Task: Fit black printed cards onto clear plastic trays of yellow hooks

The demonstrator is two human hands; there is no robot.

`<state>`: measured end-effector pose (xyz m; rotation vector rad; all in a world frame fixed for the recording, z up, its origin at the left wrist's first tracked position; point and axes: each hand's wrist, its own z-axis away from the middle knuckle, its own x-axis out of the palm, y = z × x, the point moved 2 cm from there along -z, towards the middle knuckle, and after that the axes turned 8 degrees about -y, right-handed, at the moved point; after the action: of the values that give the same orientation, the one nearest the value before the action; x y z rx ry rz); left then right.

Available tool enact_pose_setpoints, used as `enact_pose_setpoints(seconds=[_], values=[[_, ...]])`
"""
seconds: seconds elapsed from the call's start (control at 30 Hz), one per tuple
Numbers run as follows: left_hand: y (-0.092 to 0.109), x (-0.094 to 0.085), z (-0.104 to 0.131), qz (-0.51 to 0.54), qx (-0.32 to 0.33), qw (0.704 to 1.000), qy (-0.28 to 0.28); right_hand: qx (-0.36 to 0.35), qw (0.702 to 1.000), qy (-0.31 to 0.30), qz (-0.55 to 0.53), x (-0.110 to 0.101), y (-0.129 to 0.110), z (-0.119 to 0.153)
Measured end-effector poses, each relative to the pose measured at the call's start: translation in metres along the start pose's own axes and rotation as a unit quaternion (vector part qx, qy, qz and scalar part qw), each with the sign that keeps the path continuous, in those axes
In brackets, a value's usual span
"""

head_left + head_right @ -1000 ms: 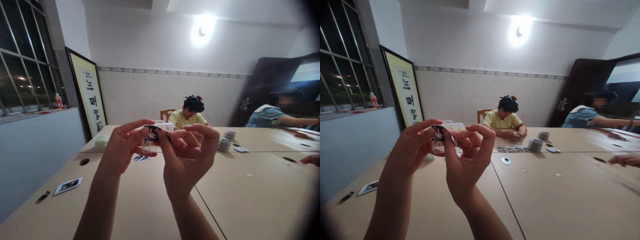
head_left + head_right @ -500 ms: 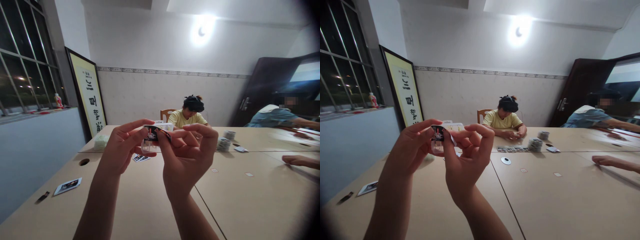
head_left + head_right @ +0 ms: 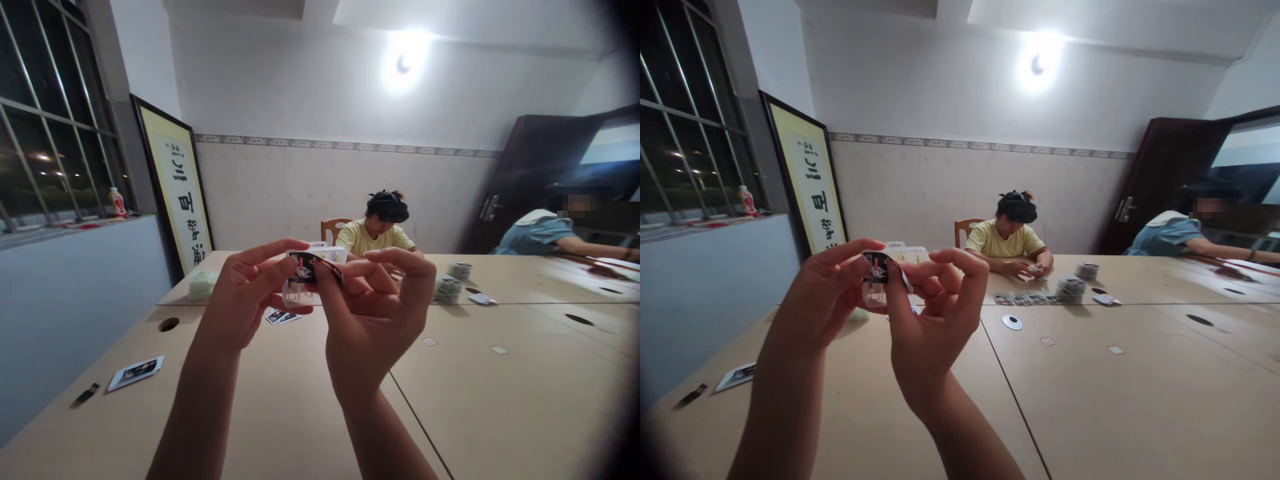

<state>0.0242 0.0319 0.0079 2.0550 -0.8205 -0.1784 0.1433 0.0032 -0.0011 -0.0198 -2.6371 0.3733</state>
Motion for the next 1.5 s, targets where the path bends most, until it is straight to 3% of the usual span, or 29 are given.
enact_pose_setpoints(seconds=[0.53,1.5], values=[[0.0002,0.0005,-0.0006,0.001,-0.002,1.0,0.005,0.004,0.999,-0.009,0.043,0.0,-0.0005,0.0003],[-0.002,0.0031,-0.0003,-0.041,-0.013,0.997,0.067,0.092,0.995,-0.014,0.022,-0.0032,0.0054,0.0015]])
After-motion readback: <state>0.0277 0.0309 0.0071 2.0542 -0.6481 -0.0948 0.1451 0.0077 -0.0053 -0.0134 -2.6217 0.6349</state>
